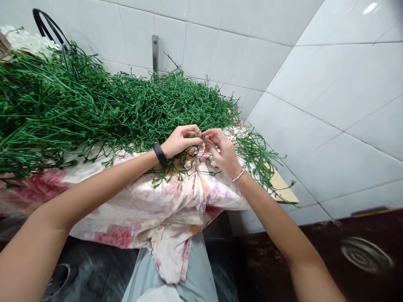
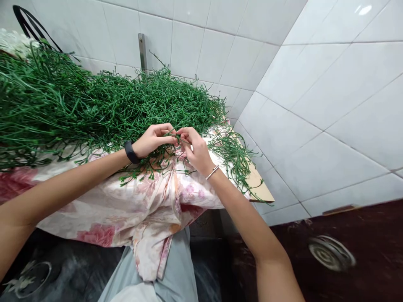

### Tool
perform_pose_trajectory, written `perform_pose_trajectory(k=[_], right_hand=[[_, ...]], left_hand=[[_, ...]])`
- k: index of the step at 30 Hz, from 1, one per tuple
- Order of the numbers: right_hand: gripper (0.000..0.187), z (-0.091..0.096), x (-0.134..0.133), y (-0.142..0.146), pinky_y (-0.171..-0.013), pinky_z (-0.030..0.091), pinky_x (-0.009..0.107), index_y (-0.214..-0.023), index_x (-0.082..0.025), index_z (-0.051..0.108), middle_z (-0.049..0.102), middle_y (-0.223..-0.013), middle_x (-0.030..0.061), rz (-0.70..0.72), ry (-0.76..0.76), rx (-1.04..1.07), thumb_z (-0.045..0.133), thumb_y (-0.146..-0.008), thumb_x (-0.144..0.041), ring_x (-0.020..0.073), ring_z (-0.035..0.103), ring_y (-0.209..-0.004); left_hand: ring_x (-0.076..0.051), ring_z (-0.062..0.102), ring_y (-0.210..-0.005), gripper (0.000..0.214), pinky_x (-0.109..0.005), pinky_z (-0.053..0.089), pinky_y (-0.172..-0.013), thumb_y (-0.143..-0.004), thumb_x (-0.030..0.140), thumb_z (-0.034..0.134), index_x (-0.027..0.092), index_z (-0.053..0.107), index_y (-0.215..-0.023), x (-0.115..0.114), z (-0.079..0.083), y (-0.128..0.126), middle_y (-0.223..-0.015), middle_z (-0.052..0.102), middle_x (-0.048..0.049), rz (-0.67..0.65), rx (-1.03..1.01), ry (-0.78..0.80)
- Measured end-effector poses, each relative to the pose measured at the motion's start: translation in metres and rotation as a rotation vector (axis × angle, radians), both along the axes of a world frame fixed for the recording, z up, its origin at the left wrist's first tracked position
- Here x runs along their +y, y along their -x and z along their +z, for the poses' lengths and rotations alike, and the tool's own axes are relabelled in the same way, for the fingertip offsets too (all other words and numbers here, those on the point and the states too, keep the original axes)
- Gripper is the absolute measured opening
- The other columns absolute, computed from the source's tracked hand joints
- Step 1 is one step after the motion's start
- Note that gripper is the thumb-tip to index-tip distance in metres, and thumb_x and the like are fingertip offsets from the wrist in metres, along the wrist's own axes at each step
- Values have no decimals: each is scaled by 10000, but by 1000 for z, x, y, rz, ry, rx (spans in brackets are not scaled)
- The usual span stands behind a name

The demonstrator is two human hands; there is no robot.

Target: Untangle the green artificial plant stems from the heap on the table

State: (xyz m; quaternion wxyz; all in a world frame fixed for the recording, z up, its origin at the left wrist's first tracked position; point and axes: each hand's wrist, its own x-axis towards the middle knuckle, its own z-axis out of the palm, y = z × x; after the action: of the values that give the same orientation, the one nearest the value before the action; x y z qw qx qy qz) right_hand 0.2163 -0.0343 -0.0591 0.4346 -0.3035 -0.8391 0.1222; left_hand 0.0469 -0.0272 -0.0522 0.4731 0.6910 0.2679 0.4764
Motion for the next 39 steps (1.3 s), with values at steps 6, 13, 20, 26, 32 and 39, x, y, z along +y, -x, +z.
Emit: perform_pose_trajectory(k=[6,13,20,26,32,39], right_hand=[[183,2,-4,1,-506,360,198,-975,-182,477,476,-717,-16,-61,-89,-1,488,-792,-182,56,406,-530],[130,1,-4,1,-498,340,202,-955,-187,485,496,-641,-29,-82,-55,41,410,-856,-225,58,417,-504],[100,2,-3,2,-489,342,197,-889,-168,519,460,-655,-17,-108,-142,-53,483,-811,-217,65,401,-536],[134,-2,1,-1,-558,408,207,-945,-167,520,477,-777,28,-141,-391,-188,444,-838,-191,86,463,-640],[152,-1,-6,2,-501,364,190,-993,-180,470,461,-674,-21,-109,-335,-132,449,-844,-202,55,412,-529],[129,-2,-3,2,-439,270,195,-979,-191,436,388,-553,-65,-97,2,46,412,-855,-217,50,335,-439]], left_hand=[[-96,561,-648,150,-252,417,-709,-698,256,590,107,596,-707,0,1,1,-655,618,-10,-2,-27,20],[-94,566,-659,137,-253,421,-716,-667,224,620,106,593,-732,-2,2,-2,-671,627,-7,-10,-43,53],[-73,495,-566,150,-228,372,-622,-669,254,595,111,582,-623,0,0,-2,-564,563,19,45,-38,60],[-72,458,-516,198,-225,360,-598,-672,227,547,127,538,-501,-1,3,-1,-470,505,28,60,-49,77],[-74,468,-505,204,-225,385,-603,-674,245,547,130,543,-506,0,3,0,-462,511,26,46,-39,81],[-77,518,-555,138,-213,399,-581,-622,235,636,105,592,-642,-1,0,-3,-581,592,3,67,-45,91]])
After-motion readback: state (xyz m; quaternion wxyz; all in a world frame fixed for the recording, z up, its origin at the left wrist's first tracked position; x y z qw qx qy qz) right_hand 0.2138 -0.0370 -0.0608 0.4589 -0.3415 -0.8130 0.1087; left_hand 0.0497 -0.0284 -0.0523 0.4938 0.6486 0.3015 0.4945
